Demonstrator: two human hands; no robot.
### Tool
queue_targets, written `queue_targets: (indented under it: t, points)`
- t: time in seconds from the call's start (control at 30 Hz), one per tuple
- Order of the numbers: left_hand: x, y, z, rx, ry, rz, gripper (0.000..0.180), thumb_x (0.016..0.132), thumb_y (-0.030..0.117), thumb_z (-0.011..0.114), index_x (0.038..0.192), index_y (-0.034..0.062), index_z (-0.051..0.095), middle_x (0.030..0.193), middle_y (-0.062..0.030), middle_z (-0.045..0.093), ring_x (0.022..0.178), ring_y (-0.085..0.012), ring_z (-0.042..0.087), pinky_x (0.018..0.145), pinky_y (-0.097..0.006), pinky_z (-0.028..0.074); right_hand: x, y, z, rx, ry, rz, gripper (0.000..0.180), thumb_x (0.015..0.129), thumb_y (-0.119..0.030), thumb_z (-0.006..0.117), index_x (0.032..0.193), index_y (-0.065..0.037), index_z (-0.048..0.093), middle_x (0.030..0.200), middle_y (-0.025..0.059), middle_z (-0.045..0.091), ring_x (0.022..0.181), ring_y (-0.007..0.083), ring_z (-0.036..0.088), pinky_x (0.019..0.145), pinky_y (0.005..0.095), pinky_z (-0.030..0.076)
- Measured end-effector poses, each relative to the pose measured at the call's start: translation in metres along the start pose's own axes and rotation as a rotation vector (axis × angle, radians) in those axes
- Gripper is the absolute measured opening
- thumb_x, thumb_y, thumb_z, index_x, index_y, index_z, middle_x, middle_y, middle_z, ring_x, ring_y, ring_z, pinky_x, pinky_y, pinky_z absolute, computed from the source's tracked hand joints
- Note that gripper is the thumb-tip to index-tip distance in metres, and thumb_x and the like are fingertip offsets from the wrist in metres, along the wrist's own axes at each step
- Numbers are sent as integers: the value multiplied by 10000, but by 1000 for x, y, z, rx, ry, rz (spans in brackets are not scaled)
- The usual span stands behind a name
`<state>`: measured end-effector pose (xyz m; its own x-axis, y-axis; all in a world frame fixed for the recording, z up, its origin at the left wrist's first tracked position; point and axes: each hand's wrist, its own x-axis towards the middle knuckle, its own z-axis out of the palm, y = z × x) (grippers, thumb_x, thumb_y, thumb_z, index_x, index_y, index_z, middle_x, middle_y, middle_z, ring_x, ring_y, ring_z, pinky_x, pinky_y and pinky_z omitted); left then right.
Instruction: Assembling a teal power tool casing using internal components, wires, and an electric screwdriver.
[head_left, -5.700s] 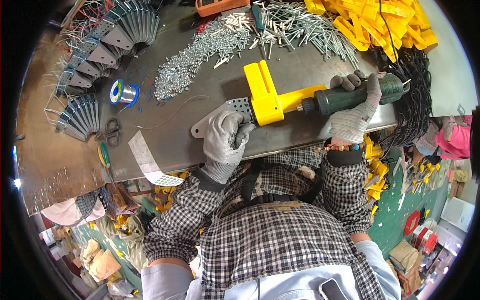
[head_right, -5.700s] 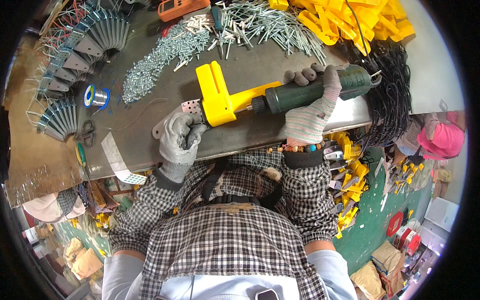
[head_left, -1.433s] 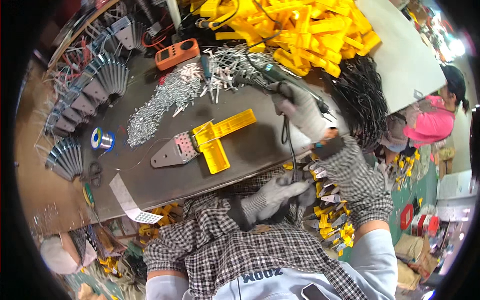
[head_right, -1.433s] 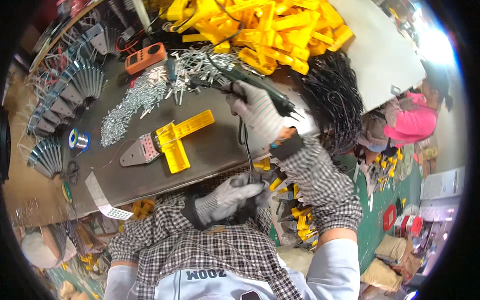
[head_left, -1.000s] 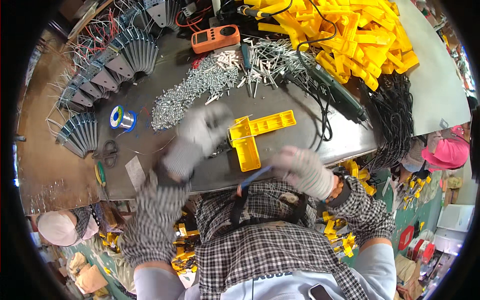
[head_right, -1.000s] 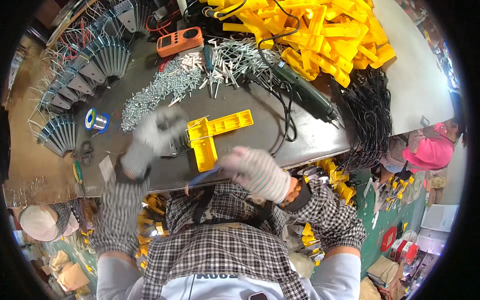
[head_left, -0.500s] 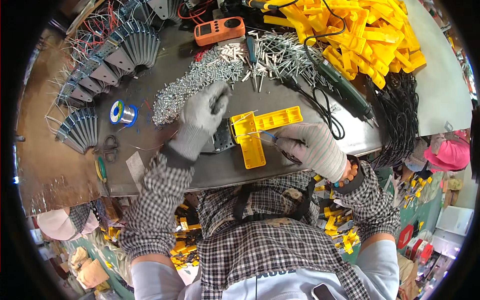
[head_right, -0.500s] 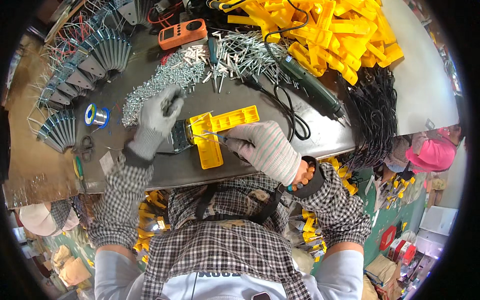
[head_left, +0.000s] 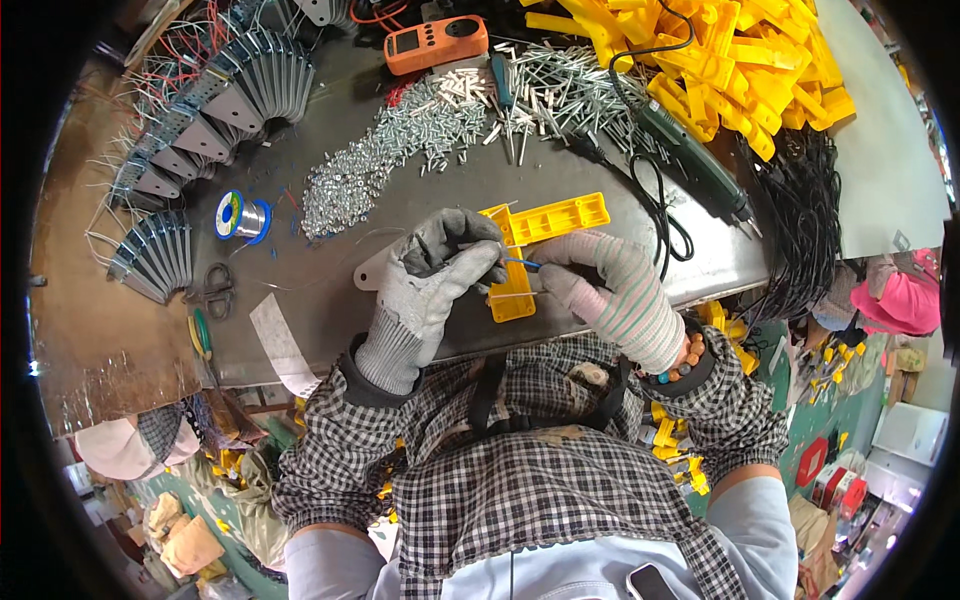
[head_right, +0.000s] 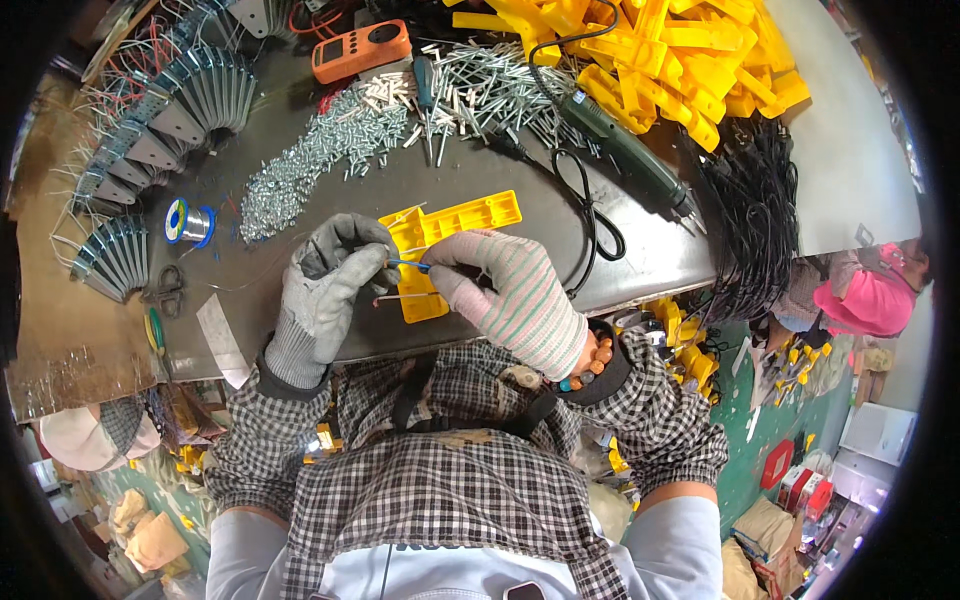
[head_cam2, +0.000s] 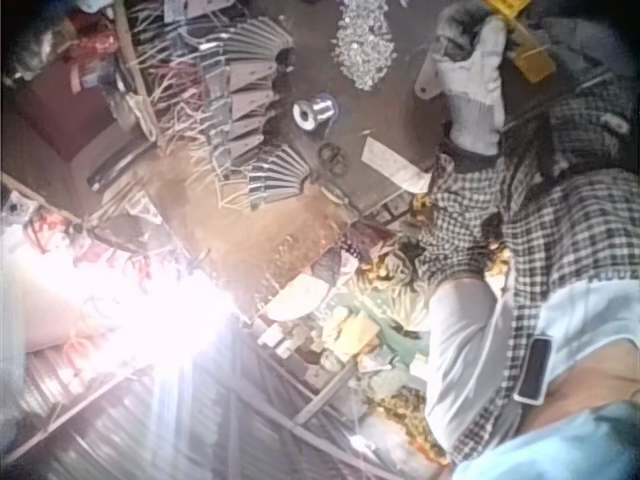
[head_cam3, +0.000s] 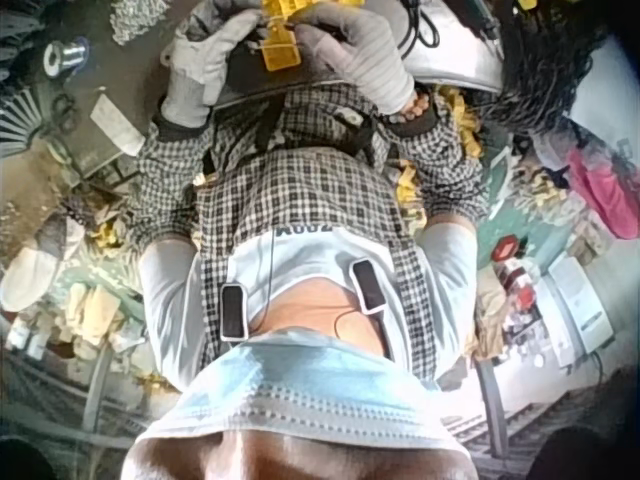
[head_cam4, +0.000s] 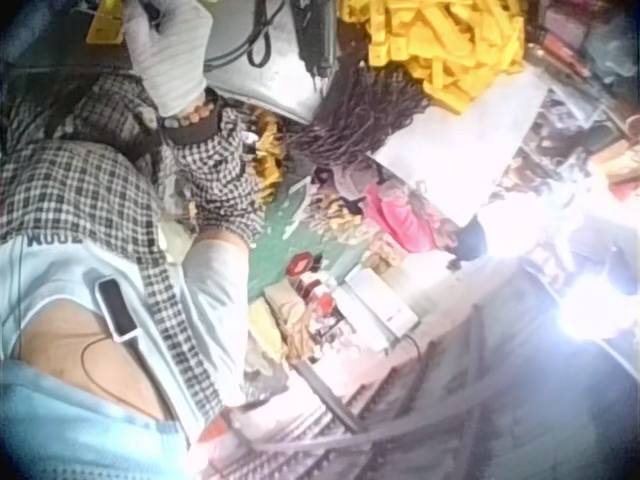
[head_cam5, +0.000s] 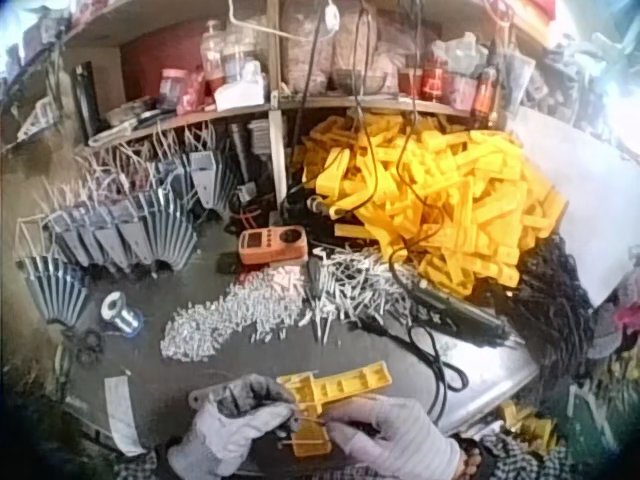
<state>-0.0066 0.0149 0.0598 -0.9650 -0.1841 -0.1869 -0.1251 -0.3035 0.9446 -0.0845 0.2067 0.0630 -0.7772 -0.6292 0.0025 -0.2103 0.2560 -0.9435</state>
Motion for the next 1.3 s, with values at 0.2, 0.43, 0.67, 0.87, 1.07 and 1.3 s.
queue_targets:
  t: [0.2,0.43,0.67,0.87,1.07,1.3]
  points:
    - [-1,0,-4,630,6,586,193,846,34,646,1039,38,632,979,-63,660,859,-187,640,764,-324,511,-1,-13,4,-118,29,-50,143,830,-105,628,925,-11,679,744,157,670,663,297,664,620,359,520]
    - [-3,-4,-6,1140,-15,885,253,769,-13,646,1016,39,663,952,-72,660,886,-237,646,809,-379,512,-1,-21,10,-467,93,-201,107,829,-131,662,879,-44,623,705,179,638,649,349,653,566,418,495]
    - [-8,-22,2,77,202,346,172,846,-25,692,1012,12,668,926,-46,672,830,-137,644,765,-263,521,-2,-25,13,-148,74,-115,83,847,-99,611,854,-20,637,704,184,643,635,344,650,573,397,508]
    - [-11,-9,4,768,82,661,172,844,-36,675,1009,12,660,964,-79,655,886,-207,643,812,-302,504,-3,-26,14,-355,63,-154,93,851,-108,638,886,-21,631,692,192,628,649,353,653,568,394,502]
    - [-10,-7,-4,5,91,56,146,908,22,651,1049,-9,626,956,-47,654,894,-129,632,848,-263,516,-5,-21,11,-137,144,-173,128,860,-123,656,916,-10,639,709,177,640,652,329,668,581,370,507]
    - [-10,-15,-10,-178,-47,49,199,899,18,647,1088,-6,590,999,-65,634,944,-147,626,887,-292,512,-5,-28,10,-116,75,-121,100,853,-112,631,884,-17,641,722,166,649,662,317,672,598,356,511]
